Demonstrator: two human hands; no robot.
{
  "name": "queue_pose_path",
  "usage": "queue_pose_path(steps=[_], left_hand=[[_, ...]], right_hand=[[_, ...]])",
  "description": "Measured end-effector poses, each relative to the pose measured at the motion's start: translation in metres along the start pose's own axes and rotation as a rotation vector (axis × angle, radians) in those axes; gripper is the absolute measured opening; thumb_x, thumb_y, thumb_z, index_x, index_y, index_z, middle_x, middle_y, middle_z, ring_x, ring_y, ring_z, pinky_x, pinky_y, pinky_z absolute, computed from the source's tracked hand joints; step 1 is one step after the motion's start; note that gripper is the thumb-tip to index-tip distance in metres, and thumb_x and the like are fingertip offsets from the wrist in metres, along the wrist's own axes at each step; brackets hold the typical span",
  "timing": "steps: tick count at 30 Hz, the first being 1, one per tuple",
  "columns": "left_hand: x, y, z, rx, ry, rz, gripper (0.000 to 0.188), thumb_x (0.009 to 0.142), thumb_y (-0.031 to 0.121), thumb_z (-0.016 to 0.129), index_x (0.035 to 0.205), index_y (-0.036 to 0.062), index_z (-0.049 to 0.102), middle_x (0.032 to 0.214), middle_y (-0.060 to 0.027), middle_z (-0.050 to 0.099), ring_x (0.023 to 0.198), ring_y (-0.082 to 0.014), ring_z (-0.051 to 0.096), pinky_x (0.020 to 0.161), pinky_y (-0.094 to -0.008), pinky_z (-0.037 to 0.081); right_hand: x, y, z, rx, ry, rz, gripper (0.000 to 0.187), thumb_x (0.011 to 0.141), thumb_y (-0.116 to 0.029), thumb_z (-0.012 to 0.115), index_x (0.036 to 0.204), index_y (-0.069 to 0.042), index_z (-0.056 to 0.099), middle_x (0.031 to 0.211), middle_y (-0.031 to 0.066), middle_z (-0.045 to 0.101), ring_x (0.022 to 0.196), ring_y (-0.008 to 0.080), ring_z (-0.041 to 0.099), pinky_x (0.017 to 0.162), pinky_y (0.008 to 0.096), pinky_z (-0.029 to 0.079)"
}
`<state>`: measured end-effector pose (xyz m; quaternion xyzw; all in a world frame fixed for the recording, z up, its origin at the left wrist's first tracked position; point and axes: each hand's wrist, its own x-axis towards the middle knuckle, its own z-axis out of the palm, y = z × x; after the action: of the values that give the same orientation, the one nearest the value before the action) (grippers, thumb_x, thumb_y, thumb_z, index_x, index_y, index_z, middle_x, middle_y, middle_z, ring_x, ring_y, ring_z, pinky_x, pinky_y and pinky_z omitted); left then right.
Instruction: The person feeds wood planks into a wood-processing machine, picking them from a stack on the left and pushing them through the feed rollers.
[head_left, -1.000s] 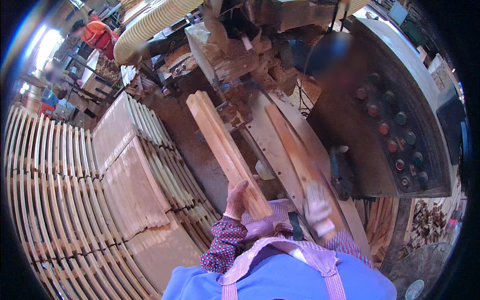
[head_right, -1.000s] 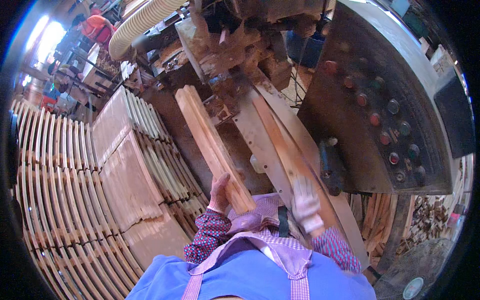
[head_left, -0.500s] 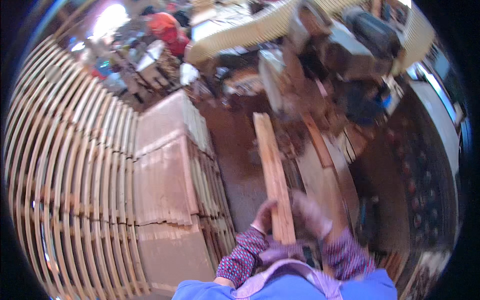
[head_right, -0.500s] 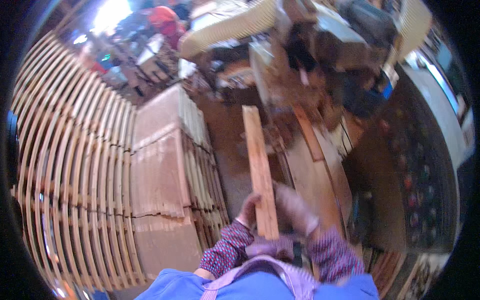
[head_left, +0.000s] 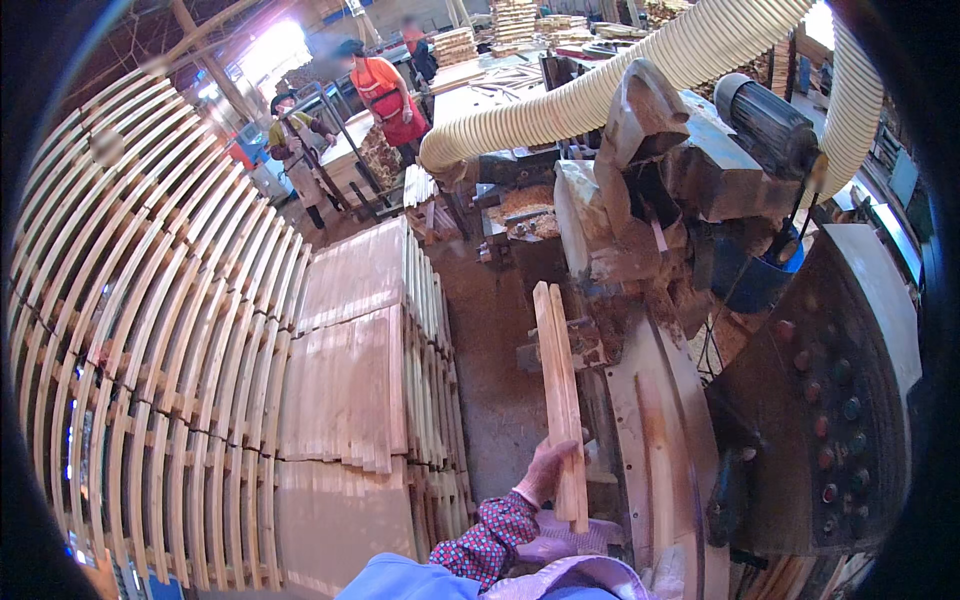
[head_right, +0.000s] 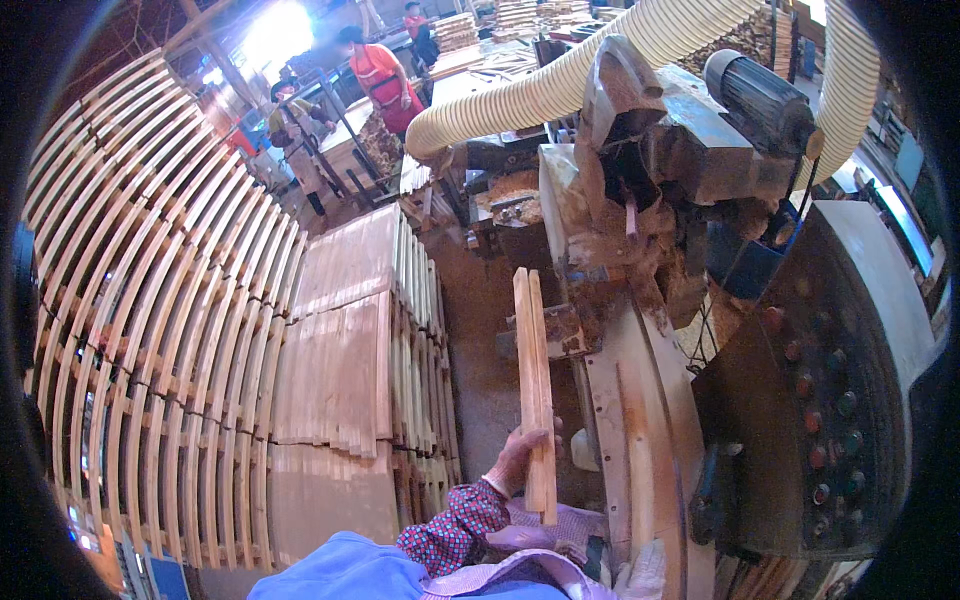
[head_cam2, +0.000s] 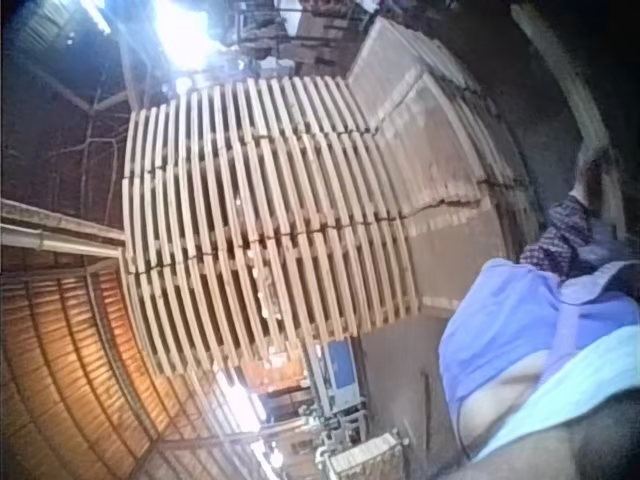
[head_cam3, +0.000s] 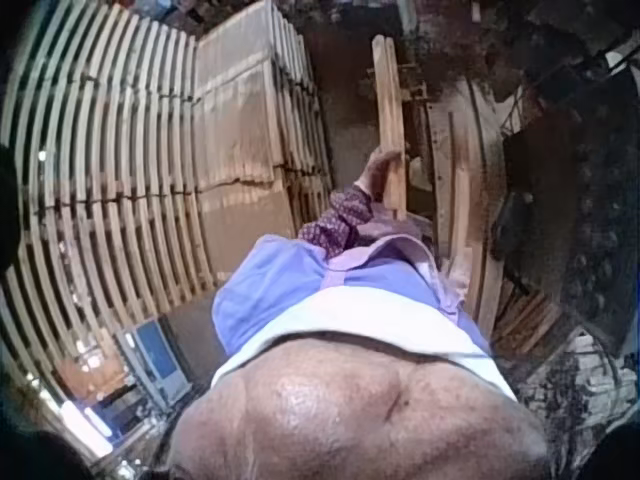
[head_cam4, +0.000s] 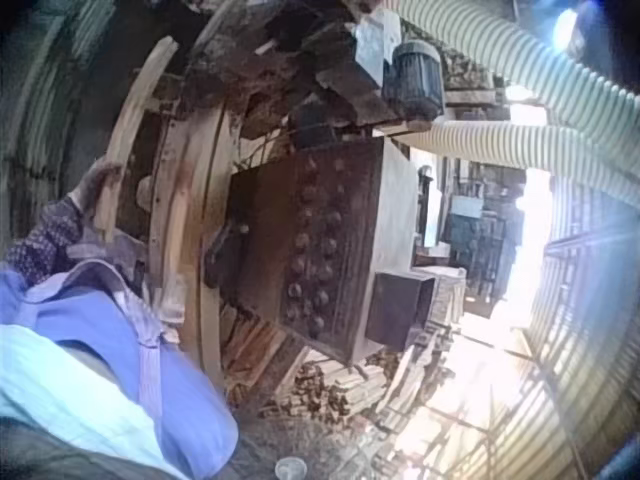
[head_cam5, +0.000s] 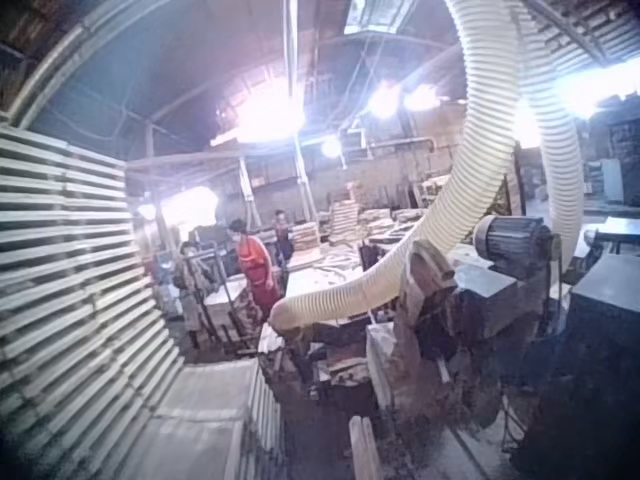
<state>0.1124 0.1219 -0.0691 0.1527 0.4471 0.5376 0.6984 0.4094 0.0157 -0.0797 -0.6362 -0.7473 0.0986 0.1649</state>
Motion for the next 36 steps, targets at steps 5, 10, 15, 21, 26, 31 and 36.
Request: queue_pose_path(steps=[5,10,15,21,26,31,36], left_hand=[[0.0,-0.006,-0.003,-0.07,-0.059,-0.036,0.053,0.087,0.032,0.068,0.13,0.0032,0.057,0.096,-0.0066,0.067,0.08,-0.0183,0.067,0.071,-0.0331,0.058],[-0.005,0.005,0.009,0.014,-0.013,-0.02,0.049,0.086,0.03,0.069,0.127,0.0052,0.058,0.095,-0.0069,0.066,0.078,-0.0199,0.066,0.07,-0.0352,0.058],[0.006,-0.012,-0.004,0.061,0.183,0.101,0.041,0.087,0.029,0.071,0.118,0.004,0.061,0.093,-0.0049,0.066,0.081,-0.0175,0.066,0.073,-0.0353,0.058],[0.005,-0.036,0.025,0.04,0.213,0.05,0.045,0.082,0.016,0.074,0.123,0.0055,0.058,0.103,-0.006,0.065,0.09,-0.0206,0.065,0.079,-0.0366,0.057],[0.0,-0.037,0.03,0.148,0.196,0.226,0.048,0.079,0.012,0.076,0.123,0.0054,0.059,0.11,-0.0044,0.064,0.099,-0.0168,0.062,0.087,-0.032,0.052],[0.026,-0.038,0.025,0.073,0.17,0.263,0.048,0.079,0.004,0.072,0.125,0.0044,0.057,0.112,-0.0062,0.064,0.1,-0.0179,0.063,0.086,-0.0331,0.054],[0.029,-0.031,0.03,0.179,0.075,0.159,0.054,0.079,0.003,0.075,0.129,0.0045,0.056,0.118,-0.0064,0.064,0.104,-0.0189,0.064,0.089,-0.0336,0.054]], right_hand=[[0.133,0.024,0.056,-0.249,0.15,-0.204,0.055,0.089,-0.01,0.057,0.143,-0.007,0.05,0.14,0.0233,0.052,0.125,0.0442,0.052,0.106,0.0459,0.043],[0.287,0.006,0.073,0.085,0.135,-0.267,0.047,0.093,-0.008,0.054,0.14,-0.006,0.054,0.146,0.0205,0.048,0.132,0.0426,0.046,0.11,0.0451,0.04],[0.243,-0.082,0.033,0.947,-0.41,0.091,0.035,0.093,-0.013,0.057,0.127,-0.002,0.063,0.11,0.0081,0.066,0.094,0.0224,0.062,0.088,0.0344,0.05],[0.11,-0.093,-0.039,1.353,-0.631,0.291,0.068,0.091,-0.023,0.069,0.148,0.0,0.04,0.132,0.0132,0.059,0.119,0.0208,0.057,0.102,0.033,0.045],[-0.005,-0.004,-0.024,0.275,-0.138,-0.008,0.069,0.084,-0.012,0.06,0.146,0.008,0.037,0.142,0.03,0.049,0.127,0.0484,0.049,0.104,0.0491,0.044],[-0.041,0.039,0.019,-0.09,-0.091,0.027,0.066,0.086,-0.013,0.054,0.149,-0.001,0.039,0.152,0.0247,0.039,0.14,0.0445,0.037,0.116,0.0517,0.031],[0.141,0.037,0.078,-0.261,-0.022,-0.137,0.058,0.087,-0.012,0.052,0.144,-0.001,0.044,0.15,0.0226,0.041,0.138,0.0443,0.038,0.116,0.0523,0.03]])
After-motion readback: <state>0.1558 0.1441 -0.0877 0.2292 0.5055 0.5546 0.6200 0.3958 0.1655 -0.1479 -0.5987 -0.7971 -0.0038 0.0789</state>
